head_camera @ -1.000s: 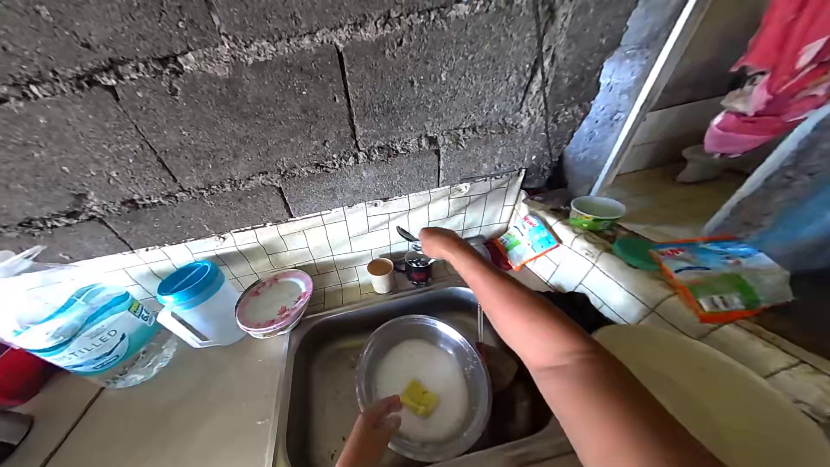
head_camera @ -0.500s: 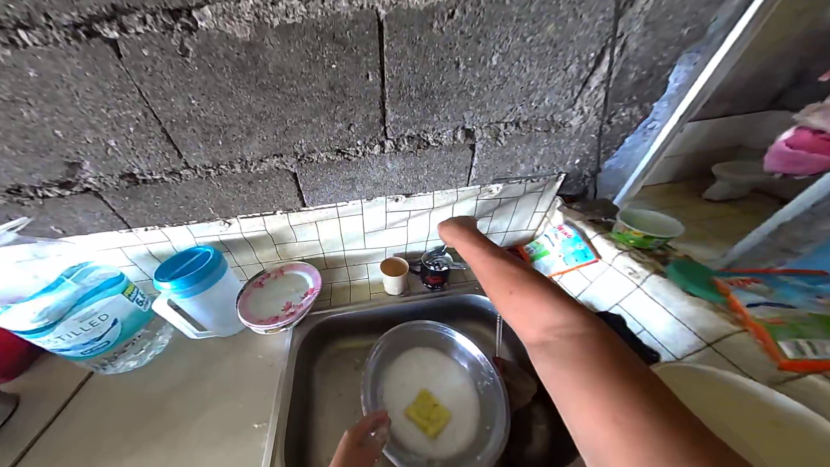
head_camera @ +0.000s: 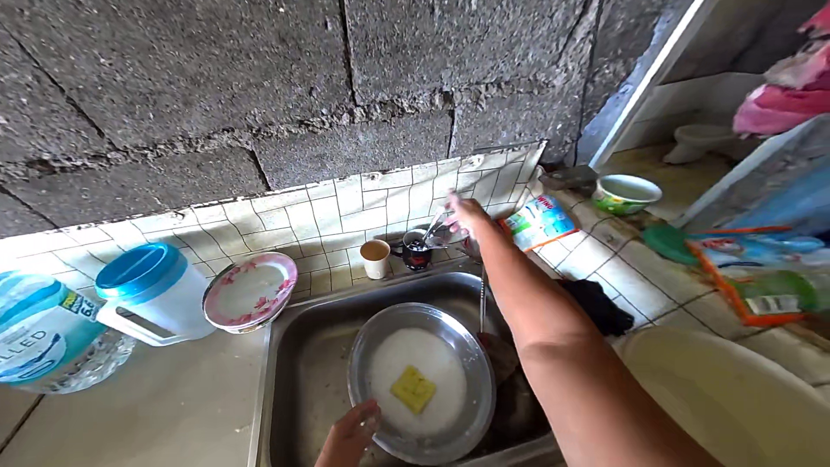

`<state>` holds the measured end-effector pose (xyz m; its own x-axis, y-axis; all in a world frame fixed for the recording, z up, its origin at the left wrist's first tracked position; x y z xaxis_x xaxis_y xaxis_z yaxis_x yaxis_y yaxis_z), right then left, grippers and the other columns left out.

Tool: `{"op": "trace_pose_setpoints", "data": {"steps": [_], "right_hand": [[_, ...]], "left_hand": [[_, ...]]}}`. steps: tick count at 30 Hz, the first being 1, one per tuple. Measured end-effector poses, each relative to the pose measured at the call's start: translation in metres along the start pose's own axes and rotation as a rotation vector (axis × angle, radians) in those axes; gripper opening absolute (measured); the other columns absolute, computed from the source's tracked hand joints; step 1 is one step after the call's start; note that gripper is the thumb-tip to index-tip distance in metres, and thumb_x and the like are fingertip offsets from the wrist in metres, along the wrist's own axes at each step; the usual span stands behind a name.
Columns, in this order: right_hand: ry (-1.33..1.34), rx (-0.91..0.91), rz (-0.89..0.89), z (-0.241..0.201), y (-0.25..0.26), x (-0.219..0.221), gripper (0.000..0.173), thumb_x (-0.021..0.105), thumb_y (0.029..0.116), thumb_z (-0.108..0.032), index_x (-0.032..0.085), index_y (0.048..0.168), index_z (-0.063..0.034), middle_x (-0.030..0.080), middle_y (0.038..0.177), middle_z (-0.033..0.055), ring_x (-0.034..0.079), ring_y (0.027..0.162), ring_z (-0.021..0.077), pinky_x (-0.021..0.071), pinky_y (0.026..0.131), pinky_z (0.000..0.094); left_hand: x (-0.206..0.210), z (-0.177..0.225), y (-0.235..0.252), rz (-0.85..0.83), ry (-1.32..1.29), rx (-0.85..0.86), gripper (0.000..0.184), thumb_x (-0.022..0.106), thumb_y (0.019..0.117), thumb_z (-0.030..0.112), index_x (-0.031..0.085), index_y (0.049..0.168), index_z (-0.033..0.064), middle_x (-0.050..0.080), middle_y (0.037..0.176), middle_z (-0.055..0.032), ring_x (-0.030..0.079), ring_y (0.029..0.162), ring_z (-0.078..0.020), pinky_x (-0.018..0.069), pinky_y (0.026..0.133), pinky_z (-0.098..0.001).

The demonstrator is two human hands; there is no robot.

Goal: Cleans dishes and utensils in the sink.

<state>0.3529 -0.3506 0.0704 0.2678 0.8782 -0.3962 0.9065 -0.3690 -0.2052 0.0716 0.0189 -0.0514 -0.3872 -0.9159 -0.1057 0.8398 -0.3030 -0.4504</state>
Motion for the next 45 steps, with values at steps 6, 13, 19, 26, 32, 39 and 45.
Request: {"op": "trace_pose_setpoints", "data": {"steps": [6, 13, 19, 26, 32, 39, 45], "right_hand": [[0.000, 0.252, 0.097, 0.092, -0.006, -0.001, 0.040, 0.049, 0.1053, -0.010, 0.047, 0.142, 0.0050, 0.062, 0.112, 0.0208, 0.061, 0.081, 0.0192, 0.0520, 0.076, 0.0326], [0.113, 0.119, 0.081, 0.111, 0.015, 0.030, 0.037, 0.049, 0.1085, -0.014, 0.053, 0.141, 0.0017, 0.064, 0.129, 0.0245, 0.068, 0.107, 0.0310, 0.0545, 0.092, 0.0437], [0.228, -0.074, 0.391, 0.064, -0.013, -0.014, 0.029, 0.053, 0.1077, -0.016, 0.066, 0.125, 0.0033, 0.069, 0.113, 0.0223, 0.068, 0.100, 0.0306, 0.0532, 0.092, 0.0473], [-0.671, -0.531, 0.418, -0.040, -0.048, -0.018, 0.027, 0.053, 0.1041, -0.010, 0.070, 0.120, 0.0044, 0.065, 0.125, 0.0317, 0.060, 0.121, 0.0498, 0.0402, 0.104, 0.0663], [-1.004, -0.240, -0.009, -0.049, -0.067, 0.034, 0.025, 0.048, 0.1030, -0.002, 0.069, 0.110, 0.0104, 0.067, 0.119, 0.0308, 0.063, 0.117, 0.0488, 0.0482, 0.092, 0.0667], [-1.059, -0.344, -0.050, -0.053, -0.050, 0.074, 0.025, 0.050, 0.1025, -0.002, 0.068, 0.117, 0.0092, 0.064, 0.127, 0.0299, 0.058, 0.122, 0.0477, 0.0403, 0.102, 0.0663], [-0.373, -0.273, 0.513, 0.029, -0.067, -0.026, 0.039, 0.045, 0.1089, -0.020, 0.060, 0.137, 0.0010, 0.061, 0.138, 0.0257, 0.058, 0.128, 0.0439, 0.0453, 0.107, 0.0612]], "left_hand": [[0.008, 0.000, 0.002, -0.010, 0.006, 0.014, 0.036, 0.051, 0.1028, 0.004, 0.055, 0.137, -0.0069, 0.065, 0.127, -0.0160, 0.066, 0.101, -0.0130, 0.0543, 0.088, -0.0303], [0.013, 0.002, 0.002, -0.054, 0.057, 0.023, 0.037, 0.051, 0.1033, 0.006, 0.054, 0.137, -0.0083, 0.065, 0.128, -0.0173, 0.066, 0.105, -0.0145, 0.0546, 0.091, -0.0326], [-0.007, -0.003, -0.007, 0.015, 0.025, 0.039, 0.036, 0.049, 0.1032, 0.005, 0.054, 0.137, -0.0083, 0.065, 0.127, -0.0165, 0.068, 0.104, -0.0141, 0.0559, 0.091, -0.0326], [0.008, -0.007, -0.003, -0.016, 0.048, 0.022, 0.036, 0.051, 0.1029, 0.005, 0.055, 0.136, -0.0082, 0.065, 0.127, -0.0173, 0.068, 0.103, -0.0145, 0.0562, 0.090, -0.0327], [0.008, 0.000, -0.006, -0.022, 0.027, 0.042, 0.037, 0.051, 0.1033, 0.006, 0.054, 0.137, -0.0080, 0.065, 0.127, -0.0159, 0.068, 0.104, -0.0140, 0.0559, 0.091, -0.0322], [0.007, 0.007, -0.008, -0.014, 0.035, 0.017, 0.037, 0.050, 0.1032, 0.005, 0.054, 0.138, -0.0076, 0.065, 0.129, -0.0167, 0.068, 0.106, -0.0152, 0.0552, 0.092, -0.0327], [-0.015, -0.004, -0.016, 0.063, -0.003, 0.058, 0.037, 0.051, 0.1024, 0.004, 0.054, 0.137, -0.0090, 0.066, 0.126, -0.0162, 0.068, 0.102, -0.0126, 0.0562, 0.090, -0.0312]]}}
Point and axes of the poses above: each hand's wrist, its own y-axis towards the middle knuckle, its own x-axis out of the palm, z = x × y, the point moved 7 cm from there along y, towards the middle knuckle
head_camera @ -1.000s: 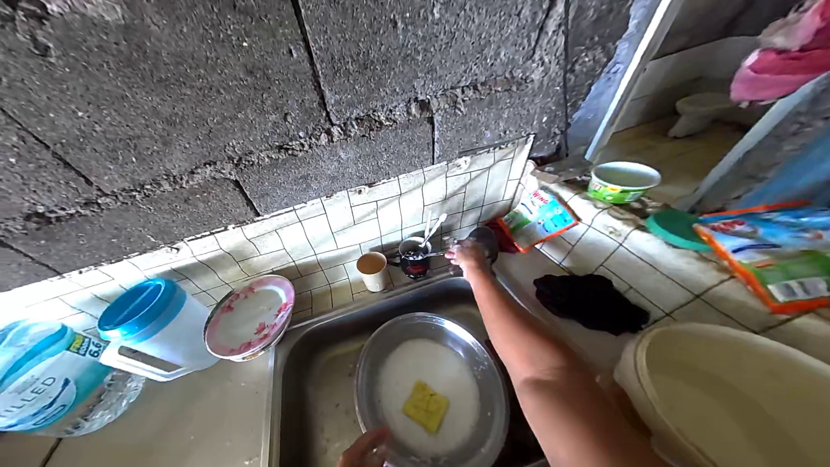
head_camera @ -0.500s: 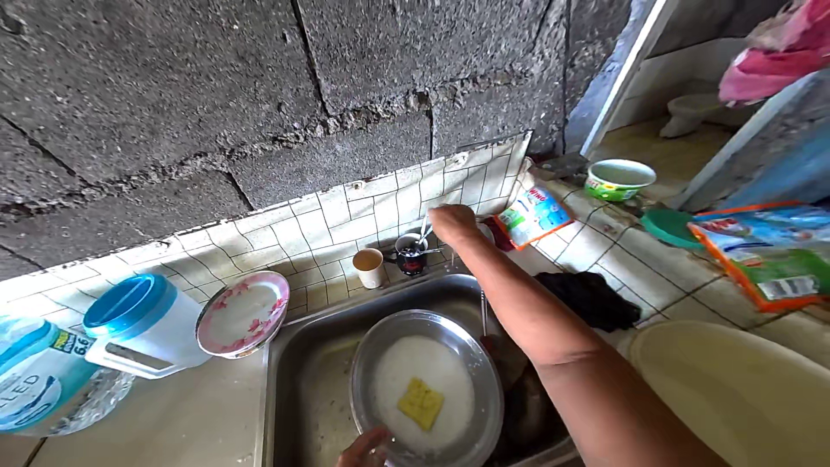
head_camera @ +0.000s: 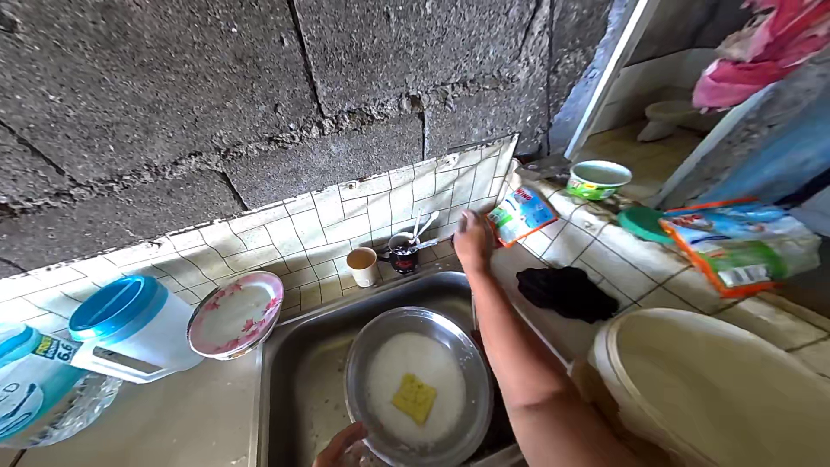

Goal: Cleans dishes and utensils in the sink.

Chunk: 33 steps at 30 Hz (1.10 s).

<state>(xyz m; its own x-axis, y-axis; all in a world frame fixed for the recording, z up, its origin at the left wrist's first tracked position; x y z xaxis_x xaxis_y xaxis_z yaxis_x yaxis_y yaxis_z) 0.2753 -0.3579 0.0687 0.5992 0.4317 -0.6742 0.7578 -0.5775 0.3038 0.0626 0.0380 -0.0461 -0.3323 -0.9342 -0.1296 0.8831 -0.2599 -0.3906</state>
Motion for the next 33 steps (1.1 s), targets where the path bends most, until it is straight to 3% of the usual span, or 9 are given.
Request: {"op": "trace_pose_setpoints", "data": {"steps": [5, 8, 12, 18, 23, 25, 28, 30, 33], "right_hand": [[-0.173, 0.329, -0.209, 0.104, -0.070, 0.048, 0.051, 0.044, 0.1091, -0.022, 0.043, 0.148, 0.0107, 0.044, 0.153, 0.0309, 0.042, 0.145, 0.0417, 0.0324, 0.120, 0.0514], [-0.189, 0.334, -0.276, 0.109, -0.085, 0.059, 0.050, 0.050, 0.1049, -0.012, 0.042, 0.150, 0.0068, 0.044, 0.154, 0.0291, 0.045, 0.143, 0.0402, 0.0364, 0.119, 0.0506], [-0.173, 0.366, -0.311, 0.122, -0.106, 0.053, 0.047, 0.037, 0.1084, -0.008, 0.037, 0.154, 0.0050, 0.053, 0.148, 0.0271, 0.055, 0.136, 0.0386, 0.0429, 0.113, 0.0505], [0.180, 0.152, -0.097, 0.059, -0.102, -0.028, 0.046, 0.043, 0.1095, -0.011, 0.042, 0.148, 0.0135, 0.056, 0.140, 0.0341, 0.059, 0.128, 0.0445, 0.0434, 0.112, 0.0517], [0.819, 0.144, -0.586, -0.037, -0.192, -0.028, 0.036, 0.039, 0.1116, -0.017, 0.052, 0.136, 0.0057, 0.064, 0.095, 0.0093, 0.063, 0.073, 0.0118, 0.0562, 0.067, 0.0281], [1.001, 0.194, -0.813, -0.045, -0.220, 0.003, 0.039, 0.034, 0.1129, -0.021, 0.056, 0.132, 0.0050, 0.070, 0.099, 0.0094, 0.069, 0.079, 0.0128, 0.0599, 0.072, 0.0287], [0.432, 0.072, -1.033, -0.001, -0.240, 0.072, 0.036, 0.043, 0.1110, -0.018, 0.057, 0.135, 0.0057, 0.066, 0.123, 0.0207, 0.067, 0.108, 0.0241, 0.0528, 0.097, 0.0374], [-0.043, -0.152, -1.183, 0.036, -0.262, 0.113, 0.046, 0.058, 0.1045, -0.025, 0.055, 0.142, 0.0017, 0.054, 0.145, 0.0272, 0.053, 0.135, 0.0400, 0.0414, 0.113, 0.0564], [-0.336, -0.324, -1.340, 0.052, -0.297, 0.131, 0.061, 0.074, 0.0922, -0.016, 0.051, 0.148, -0.0027, 0.029, 0.160, 0.0341, 0.034, 0.144, 0.0544, 0.0369, 0.111, 0.0697]], "left_hand": [[0.017, 0.014, 0.006, -0.050, 0.025, -0.007, 0.036, 0.053, 0.1031, 0.007, 0.056, 0.136, -0.0071, 0.066, 0.127, -0.0158, 0.067, 0.104, -0.0145, 0.0555, 0.090, -0.0330], [0.040, 0.032, 0.011, -0.118, 0.056, 0.019, 0.036, 0.052, 0.1032, 0.006, 0.056, 0.137, -0.0055, 0.066, 0.129, -0.0157, 0.067, 0.107, -0.0162, 0.0555, 0.092, -0.0339], [0.069, 0.055, 0.013, -0.230, 0.102, 0.022, 0.037, 0.051, 0.1039, 0.005, 0.054, 0.139, -0.0043, 0.064, 0.132, -0.0163, 0.067, 0.109, -0.0177, 0.0550, 0.094, -0.0342], [0.078, 0.101, 0.022, -0.238, 0.146, 0.139, 0.039, 0.049, 0.1056, 0.008, 0.051, 0.143, -0.0046, 0.062, 0.135, -0.0178, 0.067, 0.109, -0.0190, 0.0549, 0.093, -0.0352], [0.078, 0.163, 0.051, -0.071, -0.132, 0.294, 0.058, 0.029, 0.1112, 0.028, 0.015, 0.160, -0.0011, 0.050, 0.148, -0.0228, 0.064, 0.116, -0.0228, 0.0547, 0.095, -0.0373], [0.063, 0.165, 0.070, 0.076, -0.272, 0.226, 0.051, 0.028, 0.1137, 0.025, 0.019, 0.158, 0.0026, 0.058, 0.133, -0.0204, 0.069, 0.095, -0.0199, 0.0587, 0.080, -0.0336], [0.032, 0.133, 0.086, 0.277, -0.329, 0.041, 0.028, 0.039, 0.1120, 0.017, 0.040, 0.137, 0.0045, 0.058, 0.089, -0.0089, 0.055, 0.055, -0.0114, 0.0504, 0.050, -0.0239], [0.016, 0.107, 0.084, 0.274, -0.224, -0.021, 0.033, 0.040, 0.1122, 0.018, 0.035, 0.142, 0.0040, 0.056, 0.087, -0.0081, 0.054, 0.054, -0.0110, 0.0501, 0.049, -0.0244], [0.006, 0.073, 0.074, 0.223, -0.163, -0.143, 0.030, 0.040, 0.1116, 0.015, 0.039, 0.139, 0.0026, 0.056, 0.092, -0.0076, 0.056, 0.059, -0.0100, 0.0512, 0.054, -0.0235]]}}
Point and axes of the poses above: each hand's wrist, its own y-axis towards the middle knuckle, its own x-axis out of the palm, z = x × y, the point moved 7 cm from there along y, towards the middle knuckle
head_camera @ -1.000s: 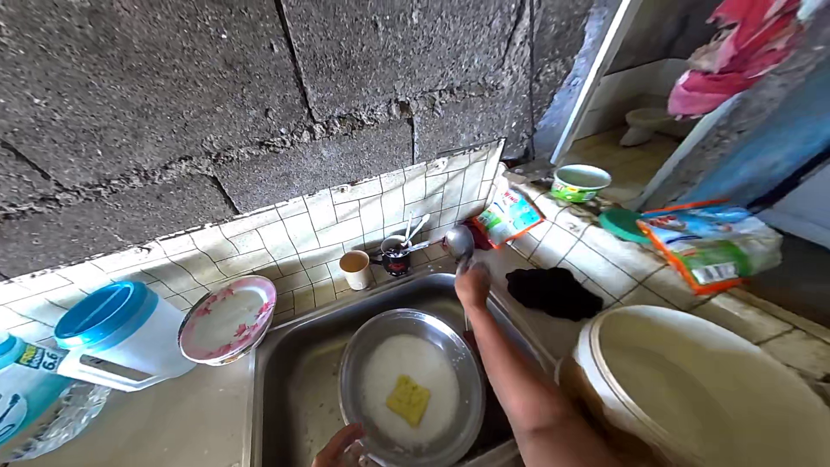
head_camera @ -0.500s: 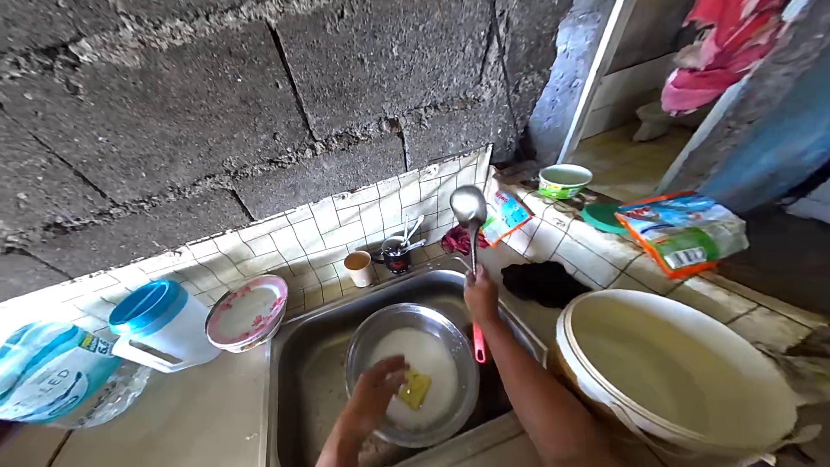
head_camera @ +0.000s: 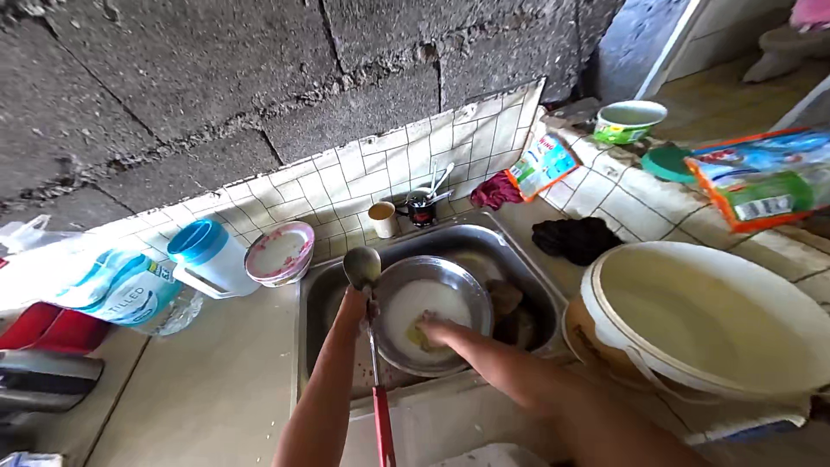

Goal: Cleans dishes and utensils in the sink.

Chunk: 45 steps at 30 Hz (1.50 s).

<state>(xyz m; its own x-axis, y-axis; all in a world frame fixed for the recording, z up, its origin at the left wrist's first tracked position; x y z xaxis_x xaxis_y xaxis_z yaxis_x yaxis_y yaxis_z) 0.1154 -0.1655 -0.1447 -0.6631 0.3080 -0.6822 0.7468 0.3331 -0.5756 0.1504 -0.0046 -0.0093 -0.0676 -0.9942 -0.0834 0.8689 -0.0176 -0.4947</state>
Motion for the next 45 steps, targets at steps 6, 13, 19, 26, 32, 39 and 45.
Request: {"op": "trace_pose_setpoints", "data": {"steps": [6, 13, 19, 26, 32, 39, 45], "right_hand": [[-0.080, -0.087, -0.056, -0.012, 0.004, 0.010, 0.040, 0.063, 0.0960, -0.002, 0.059, 0.135, 0.0061, 0.054, 0.139, 0.0328, 0.054, 0.130, 0.0497, 0.0442, 0.106, 0.0639], [0.505, -0.453, 0.376, -0.078, -0.037, -0.065, 0.030, 0.059, 0.0997, -0.005, 0.064, 0.121, 0.0144, 0.061, 0.135, 0.0272, 0.058, 0.128, 0.0330, 0.0427, 0.113, 0.0418], [0.169, -0.459, 0.630, -0.066, -0.026, -0.065, 0.031, 0.046, 0.1029, -0.001, 0.065, 0.123, 0.0125, 0.062, 0.136, 0.0272, 0.057, 0.133, 0.0376, 0.0409, 0.116, 0.0420], [0.264, -0.511, 0.665, -0.068, -0.032, -0.064, 0.028, 0.048, 0.1008, 0.000, 0.069, 0.115, 0.0133, 0.065, 0.129, 0.0287, 0.060, 0.127, 0.0400, 0.0434, 0.114, 0.0450], [0.260, -0.587, 0.582, -0.079, -0.033, -0.062, 0.025, 0.054, 0.0978, -0.002, 0.071, 0.105, 0.0151, 0.066, 0.122, 0.0311, 0.062, 0.120, 0.0419, 0.0456, 0.108, 0.0471], [0.251, -0.488, 0.605, -0.075, -0.027, -0.066, 0.029, 0.053, 0.0997, -0.004, 0.066, 0.116, 0.0152, 0.064, 0.126, 0.0306, 0.060, 0.124, 0.0412, 0.0444, 0.111, 0.0467], [0.064, -0.538, 0.661, -0.074, -0.023, -0.079, 0.032, 0.057, 0.0962, -0.008, 0.066, 0.121, 0.0096, 0.064, 0.132, 0.0271, 0.057, 0.130, 0.0422, 0.0393, 0.113, 0.0549]], "left_hand": [[-0.029, -0.053, -0.011, 0.030, -0.135, -0.198, 0.016, 0.040, 0.1086, 0.007, 0.054, 0.105, -0.0002, 0.056, 0.081, -0.0044, 0.052, 0.055, -0.0066, 0.0478, 0.052, -0.0182], [-0.002, -0.077, -0.035, -0.147, -0.002, -0.267, 0.014, 0.043, 0.1076, 0.010, 0.052, 0.098, 0.0049, 0.047, 0.066, 0.0022, 0.040, 0.044, -0.0020, 0.0361, 0.041, -0.0150], [0.031, -0.079, -0.047, -0.248, 0.145, -0.280, 0.010, 0.039, 0.1101, 0.010, 0.043, 0.101, 0.0066, 0.040, 0.063, 0.0033, 0.034, 0.041, -0.0018, 0.0316, 0.038, -0.0150], [0.036, -0.080, -0.051, -0.327, 0.230, -0.299, 0.019, 0.039, 0.1091, 0.011, 0.047, 0.092, 0.0078, 0.043, 0.061, 0.0044, 0.036, 0.041, -0.0016, 0.0328, 0.039, -0.0150], [0.040, -0.074, -0.054, -0.330, 0.242, -0.304, 0.010, 0.040, 0.1095, 0.011, 0.047, 0.106, 0.0064, 0.045, 0.069, 0.0026, 0.036, 0.045, -0.0018, 0.0325, 0.041, -0.0154], [0.043, -0.072, -0.056, -0.339, 0.267, -0.286, 0.009, 0.042, 0.1094, 0.011, 0.047, 0.104, 0.0056, 0.045, 0.069, 0.0028, 0.039, 0.046, -0.0020, 0.0342, 0.042, -0.0156], [0.049, -0.073, -0.059, -0.318, 0.245, -0.248, 0.008, 0.041, 0.1105, 0.013, 0.045, 0.111, 0.0054, 0.045, 0.071, 0.0016, 0.040, 0.048, -0.0029, 0.0355, 0.044, -0.0163]]}}
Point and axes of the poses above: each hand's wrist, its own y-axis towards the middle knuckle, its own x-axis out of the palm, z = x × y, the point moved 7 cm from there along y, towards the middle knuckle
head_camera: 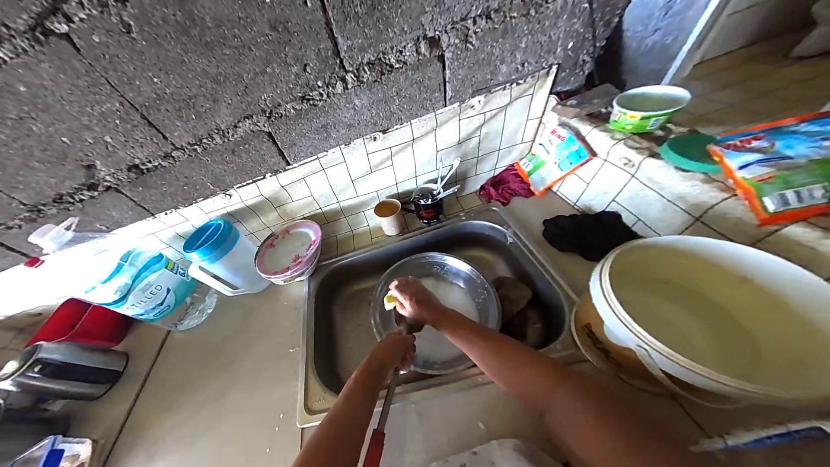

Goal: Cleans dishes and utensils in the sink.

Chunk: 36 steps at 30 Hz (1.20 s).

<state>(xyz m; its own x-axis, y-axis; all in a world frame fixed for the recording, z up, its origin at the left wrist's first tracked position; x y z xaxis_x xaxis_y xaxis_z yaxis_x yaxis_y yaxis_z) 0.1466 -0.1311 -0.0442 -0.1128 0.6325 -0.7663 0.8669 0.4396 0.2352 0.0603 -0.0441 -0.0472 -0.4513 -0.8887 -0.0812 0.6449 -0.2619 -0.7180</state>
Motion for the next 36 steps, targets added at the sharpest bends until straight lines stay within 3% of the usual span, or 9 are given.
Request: {"op": "trace_pose_setpoints", "data": {"steps": [4, 8, 11, 16, 19, 23, 28, 32, 36], "right_hand": [[0.455, 0.499, 0.164, 0.021, 0.003, -0.036, 0.038, 0.046, 0.1073, -0.011, 0.052, 0.140, 0.0084, 0.062, 0.132, 0.0278, 0.061, 0.124, 0.0355, 0.0454, 0.110, 0.0470], [1.126, 0.710, 0.369, 0.039, 0.004, -0.043, 0.035, 0.027, 0.1127, -0.015, 0.056, 0.113, 0.0054, 0.060, 0.087, 0.0110, 0.063, 0.071, 0.0160, 0.0573, 0.069, 0.0316], [0.490, 0.507, -0.078, 0.020, 0.014, -0.060, 0.030, 0.043, 0.1059, -0.003, 0.062, 0.124, 0.0130, 0.065, 0.124, 0.0260, 0.063, 0.116, 0.0288, 0.0467, 0.105, 0.0406], [0.111, 0.057, -0.193, -0.050, -0.004, -0.034, 0.037, 0.047, 0.1043, -0.009, 0.062, 0.136, 0.0040, 0.060, 0.142, 0.0221, 0.054, 0.138, 0.0346, 0.0379, 0.118, 0.0495], [0.144, -0.067, -0.010, -0.051, -0.009, -0.033, 0.039, 0.050, 0.1014, -0.008, 0.062, 0.136, 0.0060, 0.057, 0.147, 0.0214, 0.051, 0.141, 0.0353, 0.0338, 0.120, 0.0490], [0.249, 0.295, 0.063, -0.016, 0.003, -0.043, 0.043, 0.043, 0.1083, -0.015, 0.052, 0.145, 0.0053, 0.054, 0.150, 0.0224, 0.053, 0.139, 0.0323, 0.0376, 0.119, 0.0451], [0.236, -0.025, 0.336, -0.051, -0.014, -0.030, 0.033, 0.055, 0.0980, -0.008, 0.068, 0.125, 0.0072, 0.064, 0.138, 0.0220, 0.055, 0.136, 0.0376, 0.0369, 0.116, 0.0549], [0.334, 0.396, 0.104, -0.018, 0.003, -0.043, 0.041, 0.040, 0.1110, -0.017, 0.055, 0.140, 0.0086, 0.059, 0.141, 0.0273, 0.055, 0.135, 0.0368, 0.0386, 0.116, 0.0480], [0.253, 0.033, 0.355, -0.055, -0.004, -0.022, 0.032, 0.055, 0.1000, -0.013, 0.071, 0.123, 0.0032, 0.063, 0.141, 0.0195, 0.050, 0.141, 0.0396, 0.0352, 0.116, 0.0608]], "left_hand": [[-0.006, -0.005, 0.000, 0.075, -0.237, 0.012, 0.040, 0.026, 0.1139, 0.039, 0.049, 0.102, 0.0082, 0.049, 0.065, 0.0015, 0.041, 0.044, -0.0041, 0.0354, 0.040, -0.0174], [-0.022, -0.003, -0.002, 0.037, -0.479, 0.020, 0.050, 0.029, 0.1124, 0.043, 0.060, 0.115, 0.0037, 0.052, 0.065, 0.0028, 0.047, 0.044, -0.0037, 0.0424, 0.041, -0.0171], [-0.021, 0.010, -0.009, -0.012, -0.414, 0.083, 0.018, 0.037, 0.1126, 0.022, 0.050, 0.115, 0.0093, 0.048, 0.070, 0.0044, 0.041, 0.045, -0.0002, 0.0384, 0.040, -0.0135], [-0.020, 0.025, -0.012, 0.084, -0.201, 0.130, 0.008, 0.038, 0.1093, 0.008, 0.045, 0.106, 0.0077, 0.045, 0.066, 0.0025, 0.037, 0.043, -0.0024, 0.0336, 0.039, -0.0156], [-0.016, 0.027, -0.011, 0.161, -0.118, 0.197, 0.009, 0.041, 0.1086, 0.007, 0.049, 0.110, 0.0042, 0.047, 0.066, 0.0015, 0.040, 0.045, -0.0043, 0.0353, 0.041, -0.0181], [-0.005, 0.035, -0.012, 0.170, 0.066, 0.183, 0.026, 0.042, 0.1117, 0.021, 0.050, 0.130, 0.0043, 0.047, 0.073, 0.0006, 0.041, 0.050, -0.0072, 0.0361, 0.045, -0.0227], [-0.020, 0.038, -0.011, 0.232, 0.054, 0.288, 0.014, 0.045, 0.1084, 0.009, 0.055, 0.116, 0.0025, 0.050, 0.070, 0.0005, 0.042, 0.049, -0.0061, 0.0376, 0.046, -0.0223], [-0.015, 0.032, -0.009, 0.192, 0.151, 0.266, 0.020, 0.045, 0.1085, 0.008, 0.054, 0.125, 0.0007, 0.047, 0.075, 0.0001, 0.041, 0.054, -0.0070, 0.0367, 0.049, -0.0230], [-0.029, 0.035, -0.010, 0.236, 0.106, 0.435, 0.020, 0.051, 0.1037, 0.001, 0.058, 0.121, -0.0038, 0.061, 0.086, -0.0037, 0.055, 0.067, -0.0056, 0.0499, 0.064, -0.0235]]}}
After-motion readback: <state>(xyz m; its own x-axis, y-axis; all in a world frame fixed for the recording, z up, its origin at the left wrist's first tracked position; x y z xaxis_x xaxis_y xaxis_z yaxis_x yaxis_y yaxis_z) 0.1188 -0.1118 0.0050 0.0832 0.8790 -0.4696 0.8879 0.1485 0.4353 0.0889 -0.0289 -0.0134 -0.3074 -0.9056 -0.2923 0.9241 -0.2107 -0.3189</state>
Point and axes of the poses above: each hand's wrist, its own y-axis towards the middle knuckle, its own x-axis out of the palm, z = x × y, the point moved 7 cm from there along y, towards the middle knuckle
